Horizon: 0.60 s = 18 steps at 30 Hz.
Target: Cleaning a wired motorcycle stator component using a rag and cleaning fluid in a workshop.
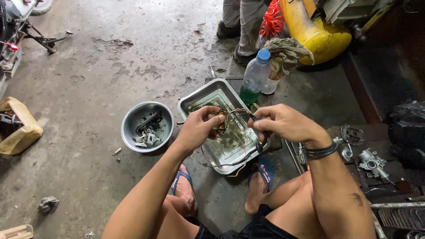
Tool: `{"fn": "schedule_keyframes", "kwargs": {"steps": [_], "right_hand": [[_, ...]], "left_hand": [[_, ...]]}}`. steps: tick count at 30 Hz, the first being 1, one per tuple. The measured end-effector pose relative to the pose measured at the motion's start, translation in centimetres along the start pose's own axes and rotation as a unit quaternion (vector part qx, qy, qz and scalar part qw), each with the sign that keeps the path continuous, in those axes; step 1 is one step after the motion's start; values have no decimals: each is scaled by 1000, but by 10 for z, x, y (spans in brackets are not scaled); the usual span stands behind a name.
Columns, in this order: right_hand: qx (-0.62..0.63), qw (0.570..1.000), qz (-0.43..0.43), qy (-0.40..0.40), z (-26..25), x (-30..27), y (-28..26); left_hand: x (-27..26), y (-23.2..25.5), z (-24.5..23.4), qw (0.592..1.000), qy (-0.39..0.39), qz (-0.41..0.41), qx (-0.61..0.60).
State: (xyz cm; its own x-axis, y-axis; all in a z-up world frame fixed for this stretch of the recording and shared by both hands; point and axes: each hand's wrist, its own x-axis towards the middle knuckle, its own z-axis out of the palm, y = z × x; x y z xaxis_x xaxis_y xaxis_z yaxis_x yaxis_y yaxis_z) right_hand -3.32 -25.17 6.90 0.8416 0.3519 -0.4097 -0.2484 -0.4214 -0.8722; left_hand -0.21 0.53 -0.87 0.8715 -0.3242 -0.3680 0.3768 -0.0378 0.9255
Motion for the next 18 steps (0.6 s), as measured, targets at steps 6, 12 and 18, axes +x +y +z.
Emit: {"fn": "schedule_keyframes", "kwargs": {"steps": [6, 12, 18], "right_hand": [[-80, 995, -12, 56, 6, 1, -4], [59, 997, -34, 36, 3, 6, 11], [81, 995, -48, 42, -3, 23, 50]], "left_hand": [[-6, 7, 4, 999, 21, 23, 21], [-8, 9, 7, 999, 25, 24, 15], [-11, 11, 8, 999, 34, 23, 2]]}}
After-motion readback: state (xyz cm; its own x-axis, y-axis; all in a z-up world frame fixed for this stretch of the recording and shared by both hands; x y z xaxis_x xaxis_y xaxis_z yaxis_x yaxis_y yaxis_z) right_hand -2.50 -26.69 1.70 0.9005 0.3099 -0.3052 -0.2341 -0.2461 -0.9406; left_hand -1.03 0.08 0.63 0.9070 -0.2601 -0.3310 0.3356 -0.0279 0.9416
